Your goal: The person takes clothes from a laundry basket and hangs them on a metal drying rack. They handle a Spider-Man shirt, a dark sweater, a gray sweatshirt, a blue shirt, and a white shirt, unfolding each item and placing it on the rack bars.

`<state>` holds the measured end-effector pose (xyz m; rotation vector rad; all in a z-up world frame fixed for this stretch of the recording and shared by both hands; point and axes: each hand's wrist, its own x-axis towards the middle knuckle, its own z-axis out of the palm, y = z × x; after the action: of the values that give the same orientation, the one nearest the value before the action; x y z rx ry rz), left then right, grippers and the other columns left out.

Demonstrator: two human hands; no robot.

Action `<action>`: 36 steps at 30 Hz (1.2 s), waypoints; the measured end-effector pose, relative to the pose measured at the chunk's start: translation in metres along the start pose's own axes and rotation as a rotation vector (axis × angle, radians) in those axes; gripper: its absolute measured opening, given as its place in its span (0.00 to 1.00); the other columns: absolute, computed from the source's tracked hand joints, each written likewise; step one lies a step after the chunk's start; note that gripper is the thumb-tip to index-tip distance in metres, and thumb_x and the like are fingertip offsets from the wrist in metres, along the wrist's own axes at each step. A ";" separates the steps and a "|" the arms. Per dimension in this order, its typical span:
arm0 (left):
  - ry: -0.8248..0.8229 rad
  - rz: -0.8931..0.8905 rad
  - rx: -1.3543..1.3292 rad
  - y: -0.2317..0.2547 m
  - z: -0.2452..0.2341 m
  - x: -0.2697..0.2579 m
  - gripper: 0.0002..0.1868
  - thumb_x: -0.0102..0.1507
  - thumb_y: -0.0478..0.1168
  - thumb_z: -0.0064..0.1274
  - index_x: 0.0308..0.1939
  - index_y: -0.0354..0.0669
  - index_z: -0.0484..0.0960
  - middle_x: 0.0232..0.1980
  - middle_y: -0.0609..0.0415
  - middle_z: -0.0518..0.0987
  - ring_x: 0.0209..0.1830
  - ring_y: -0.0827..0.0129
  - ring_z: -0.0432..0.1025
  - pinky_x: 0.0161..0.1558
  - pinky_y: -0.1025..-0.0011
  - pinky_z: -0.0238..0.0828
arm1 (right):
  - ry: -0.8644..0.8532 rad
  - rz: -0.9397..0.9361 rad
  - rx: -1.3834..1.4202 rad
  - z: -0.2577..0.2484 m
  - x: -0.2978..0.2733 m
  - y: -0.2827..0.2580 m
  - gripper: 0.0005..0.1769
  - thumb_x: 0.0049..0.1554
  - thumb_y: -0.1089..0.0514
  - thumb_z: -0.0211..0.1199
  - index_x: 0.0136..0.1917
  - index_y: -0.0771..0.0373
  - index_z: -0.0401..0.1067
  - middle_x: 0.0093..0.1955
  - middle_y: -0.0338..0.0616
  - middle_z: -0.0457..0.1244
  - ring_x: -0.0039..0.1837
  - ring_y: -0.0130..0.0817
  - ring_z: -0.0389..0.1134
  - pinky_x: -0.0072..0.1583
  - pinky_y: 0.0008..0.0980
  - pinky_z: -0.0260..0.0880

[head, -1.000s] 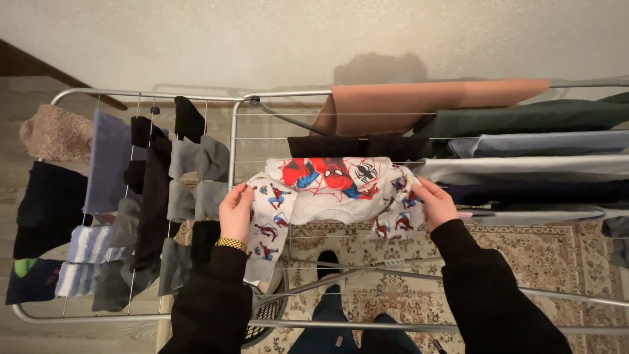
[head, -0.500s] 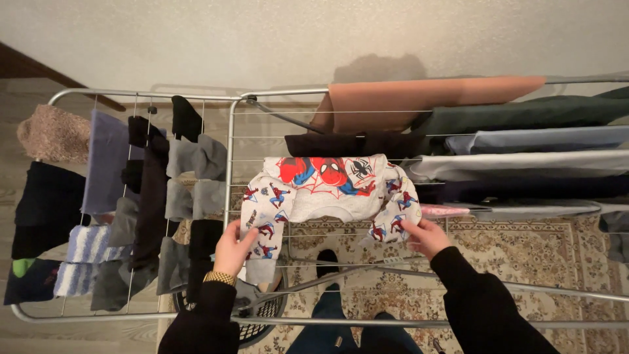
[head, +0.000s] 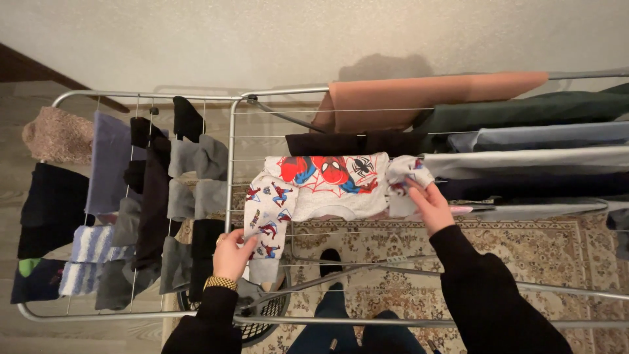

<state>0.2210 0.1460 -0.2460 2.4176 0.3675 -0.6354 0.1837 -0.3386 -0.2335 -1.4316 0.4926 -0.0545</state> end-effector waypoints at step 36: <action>-0.164 -0.185 -0.065 -0.012 -0.012 -0.079 0.26 0.61 0.55 0.58 0.63 0.58 0.80 0.24 0.65 0.74 0.27 0.74 0.72 0.36 0.70 0.70 | -0.034 0.019 -1.309 -0.015 0.109 0.063 0.37 0.67 0.30 0.47 0.46 0.68 0.71 0.44 0.64 0.67 0.48 0.61 0.68 0.49 0.55 0.64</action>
<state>0.1539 0.1540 -0.2022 2.2679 0.5386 -0.8832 0.2601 -0.3782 -0.3263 -2.6935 0.5257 0.3742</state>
